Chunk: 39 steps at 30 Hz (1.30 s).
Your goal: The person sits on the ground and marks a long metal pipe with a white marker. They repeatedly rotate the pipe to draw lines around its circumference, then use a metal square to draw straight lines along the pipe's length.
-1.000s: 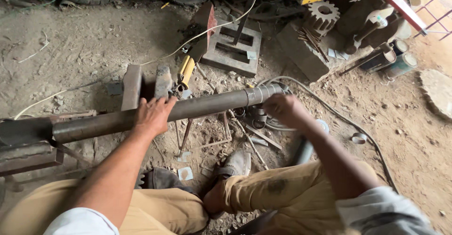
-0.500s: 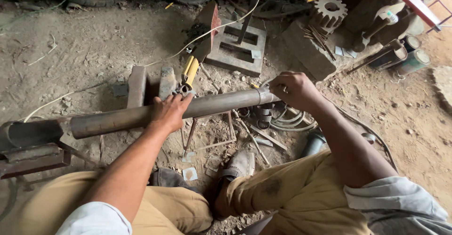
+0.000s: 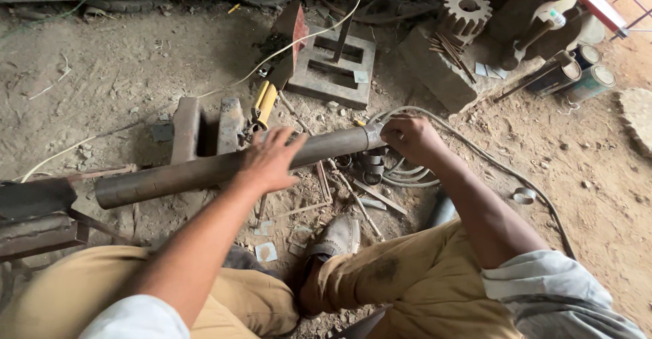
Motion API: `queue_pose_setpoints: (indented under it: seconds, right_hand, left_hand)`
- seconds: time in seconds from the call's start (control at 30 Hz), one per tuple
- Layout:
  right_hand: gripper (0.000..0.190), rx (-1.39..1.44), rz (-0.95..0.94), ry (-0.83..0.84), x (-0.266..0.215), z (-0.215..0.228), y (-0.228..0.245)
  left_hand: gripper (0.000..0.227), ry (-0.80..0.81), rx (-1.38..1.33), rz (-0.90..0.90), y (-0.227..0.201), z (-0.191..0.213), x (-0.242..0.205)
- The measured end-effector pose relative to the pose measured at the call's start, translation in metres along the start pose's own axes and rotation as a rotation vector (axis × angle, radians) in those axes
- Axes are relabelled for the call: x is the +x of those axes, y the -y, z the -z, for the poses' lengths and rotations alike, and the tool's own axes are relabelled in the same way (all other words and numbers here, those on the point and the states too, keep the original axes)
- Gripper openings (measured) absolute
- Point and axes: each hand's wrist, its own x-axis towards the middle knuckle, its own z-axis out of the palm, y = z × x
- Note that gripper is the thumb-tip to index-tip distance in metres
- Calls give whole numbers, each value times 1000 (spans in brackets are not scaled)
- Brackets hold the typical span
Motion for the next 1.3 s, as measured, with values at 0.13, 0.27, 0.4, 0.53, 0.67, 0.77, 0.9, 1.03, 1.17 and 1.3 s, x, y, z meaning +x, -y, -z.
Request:
queue_pose_setpoints:
  seconds: [0.13, 0.27, 0.4, 0.53, 0.67, 0.77, 0.9, 1.03, 1.17, 1.3]
  right_hand:
    - [9, -37, -86, 15, 1, -17, -14]
    - [13, -87, -122, 23, 4, -28, -20]
    - [15, -96, -165, 29, 10, -38, -19]
    - [14, -79, -144, 14, 22, -43, -21]
    - [15, -67, -112, 23, 30, -46, -23]
    - [15, -65, -150, 40, 31, -46, -22]
    - [16, -97, -174, 51, 32, -48, -22]
    - [14, -112, -110, 33, 30, -52, -28]
    - [16, -120, -77, 44, 30, -58, -34]
    - [18, -143, -88, 55, 28, -61, -35]
  left_hand:
    - [100, -56, -21, -8, -32, -15, 35]
    - [91, -97, -12, 40, -34, -35, 50]
    - [86, -156, 24, 51, -30, -48, 53]
    - [84, -175, 41, 41, -30, -54, 57]
    - [84, -166, 57, 34, -27, -57, 60]
    - [84, -148, 50, 45, -27, -58, 60]
    - [85, -162, 54, 50, -27, -59, 61]
    - [85, -150, 30, 37, -26, -58, 62]
    - [86, -98, -27, 34, -26, -54, 63]
    - [88, -87, -33, 36, -26, -47, 63]
